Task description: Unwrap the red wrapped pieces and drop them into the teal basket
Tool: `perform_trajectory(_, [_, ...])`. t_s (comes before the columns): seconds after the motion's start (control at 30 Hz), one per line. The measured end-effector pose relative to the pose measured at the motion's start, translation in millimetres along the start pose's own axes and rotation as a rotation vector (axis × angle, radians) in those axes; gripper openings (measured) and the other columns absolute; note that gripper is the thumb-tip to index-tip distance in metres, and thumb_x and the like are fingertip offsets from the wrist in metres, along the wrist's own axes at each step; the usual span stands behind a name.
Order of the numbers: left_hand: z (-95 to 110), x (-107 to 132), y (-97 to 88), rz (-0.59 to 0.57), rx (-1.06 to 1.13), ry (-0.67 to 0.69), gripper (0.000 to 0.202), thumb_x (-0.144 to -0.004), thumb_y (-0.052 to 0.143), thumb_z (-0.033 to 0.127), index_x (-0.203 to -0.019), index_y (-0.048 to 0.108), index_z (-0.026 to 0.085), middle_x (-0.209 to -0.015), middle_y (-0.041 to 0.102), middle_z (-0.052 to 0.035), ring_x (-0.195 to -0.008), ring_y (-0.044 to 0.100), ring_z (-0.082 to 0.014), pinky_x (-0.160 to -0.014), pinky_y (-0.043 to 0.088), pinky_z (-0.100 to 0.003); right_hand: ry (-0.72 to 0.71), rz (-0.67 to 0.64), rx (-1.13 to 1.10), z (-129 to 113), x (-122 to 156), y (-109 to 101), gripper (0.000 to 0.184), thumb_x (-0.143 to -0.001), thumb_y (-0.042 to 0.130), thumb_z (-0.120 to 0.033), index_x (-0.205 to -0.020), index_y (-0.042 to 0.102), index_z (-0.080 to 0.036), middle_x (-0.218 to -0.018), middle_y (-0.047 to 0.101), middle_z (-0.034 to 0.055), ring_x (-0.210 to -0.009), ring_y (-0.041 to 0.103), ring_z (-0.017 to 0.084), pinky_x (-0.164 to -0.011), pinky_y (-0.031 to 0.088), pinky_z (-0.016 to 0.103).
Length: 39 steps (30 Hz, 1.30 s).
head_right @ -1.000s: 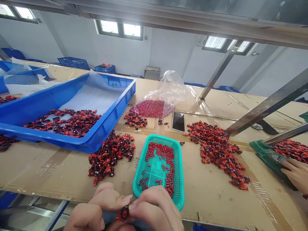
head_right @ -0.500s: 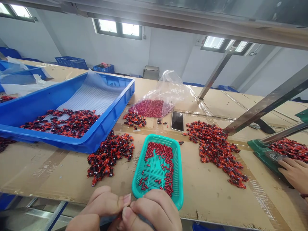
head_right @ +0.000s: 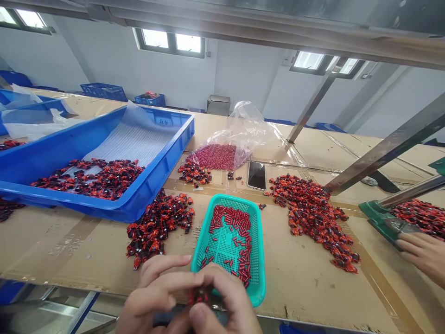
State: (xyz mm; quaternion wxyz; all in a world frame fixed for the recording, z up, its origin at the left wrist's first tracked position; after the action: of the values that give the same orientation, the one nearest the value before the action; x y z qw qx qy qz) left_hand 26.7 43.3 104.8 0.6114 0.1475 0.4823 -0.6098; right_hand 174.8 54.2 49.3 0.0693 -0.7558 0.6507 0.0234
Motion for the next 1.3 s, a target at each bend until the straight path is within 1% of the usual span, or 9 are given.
perform_trajectory(0.1, [-21, 7, -2.0, -0.076, -0.193, 0.017, 0.019, -0.098, 0.071, 0.019, -0.111, 0.057, 0.022, -0.116, 0.083, -0.0060, -0.112, 0.075, -0.0224, -0.096, 0.052, -0.038, 0.055, 0.124, 0.219, 22, -10, -53, 0.045, -0.099, 0.058, -0.065, -0.108, 0.075, -0.024, -0.093, 0.075, 0.0069, -0.083, 0.073, 0.023, -0.073, 0.060, 0.031])
perform_trajectory(0.23, [-70, 26, -14.1, -0.161, -0.515, -0.075, 0.017, -0.098, 0.059, 0.012, -0.110, 0.063, 0.024, -0.112, 0.082, -0.0052, -0.107, 0.071, -0.0262, -0.095, 0.045, -0.041, 0.026, 0.457, 1.095, 39, -18, -158, 0.055, -0.100, 0.043, -0.063, -0.113, 0.072, -0.019, -0.102, 0.076, 0.0137, -0.088, 0.074, 0.029, -0.080, 0.062, 0.041])
perform_trajectory(0.3, [-87, 33, -19.6, -0.198, -0.600, -0.089, 0.017, -0.099, 0.056, 0.013, -0.108, 0.065, 0.024, -0.108, 0.082, -0.0047, -0.104, 0.069, -0.0279, -0.093, 0.041, -0.042, 0.039, 0.536, 1.270, 50, -18, -197, 0.062, -0.094, 0.040, -0.065, -0.106, 0.074, -0.015, -0.101, 0.074, 0.0217, -0.095, 0.071, 0.040, -0.088, 0.058, 0.055])
perform_trajectory(0.47, [-100, 40, -20.5, -0.296, -0.614, -0.078, 0.018, -0.099, 0.057, 0.013, -0.105, 0.069, 0.026, -0.107, 0.082, -0.0006, -0.104, 0.067, -0.0276, -0.094, 0.034, -0.041, 0.127, 0.596, 1.460, 66, -19, -240, 0.073, -0.092, 0.033, -0.059, -0.101, 0.077, -0.003, -0.089, 0.067, 0.0303, -0.087, 0.065, 0.051, -0.078, 0.052, 0.068])
perform_trajectory(0.63, [-107, 49, -12.1, -0.327, -0.522, -0.096, 0.025, -0.101, 0.052, 0.008, -0.101, 0.071, 0.025, -0.098, 0.081, -0.0003, -0.106, 0.069, -0.0254, -0.102, 0.029, -0.040, -0.127, 0.562, 1.411, 36, -25, -203, 0.060, -0.102, 0.039, -0.057, -0.118, 0.070, -0.008, -0.097, 0.071, 0.0221, -0.092, 0.069, 0.041, -0.082, 0.057, 0.056])
perform_trajectory(0.73, [-110, 53, -11.6, -0.291, -0.411, -0.090, 0.025, -0.104, 0.051, 0.011, -0.102, 0.072, 0.024, -0.096, 0.081, -0.0011, -0.108, 0.070, -0.0245, -0.107, 0.026, -0.039, -0.398, 0.271, 1.193, 8, -29, -140, 0.032, -0.108, 0.046, -0.043, -0.113, 0.068, -0.020, -0.102, 0.075, 0.0116, -0.093, 0.073, 0.028, -0.080, 0.060, 0.039])
perform_trajectory(0.9, [-107, 46, -19.1, -0.210, -0.103, -0.168, 0.025, -0.101, 0.060, 0.008, -0.110, 0.072, 0.028, -0.107, 0.081, 0.0024, -0.114, 0.072, -0.0191, -0.114, 0.028, -0.035, -0.366, -0.263, 1.254, 21, -38, -51, 0.019, -0.090, 0.077, -0.021, -0.108, 0.070, -0.023, -0.104, 0.077, 0.0061, -0.091, 0.075, 0.026, -0.076, 0.063, 0.037])
perform_trajectory(1.07, [-107, 45, -17.6, -0.038, 0.303, -0.496, 0.009, -0.107, 0.057, 0.025, -0.107, 0.066, 0.026, -0.102, 0.075, -0.0023, -0.099, 0.074, -0.0173, -0.087, 0.055, -0.028, -0.391, -0.283, 1.392, 47, -48, -38, 0.028, -0.068, 0.086, -0.003, -0.080, 0.067, -0.019, -0.082, 0.076, 0.0063, -0.072, 0.074, 0.028, -0.061, 0.060, 0.037])
perform_trajectory(1.3, [-111, 68, 28.0, 0.126, 0.802, -0.992, 0.054, -0.097, 0.062, 0.067, -0.081, 0.067, 0.016, -0.079, 0.062, -0.0022, -0.052, 0.055, -0.0078, -0.049, 0.042, -0.019, -0.446, -0.238, 1.362, 55, -46, -38, 0.022, -0.076, 0.067, 0.002, -0.073, 0.062, -0.019, -0.070, 0.071, 0.0052, -0.066, 0.071, 0.026, -0.059, 0.058, 0.035])
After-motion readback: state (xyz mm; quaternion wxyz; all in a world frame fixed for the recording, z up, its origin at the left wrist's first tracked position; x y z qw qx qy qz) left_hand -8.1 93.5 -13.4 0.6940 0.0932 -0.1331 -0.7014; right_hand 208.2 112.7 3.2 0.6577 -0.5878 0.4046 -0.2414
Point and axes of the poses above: each hand's wrist, its own x-axis away from the middle knuckle, its own y-axis out of the palm, z = x × y, the point moved 8 cm from there along -x, towards the middle knuckle
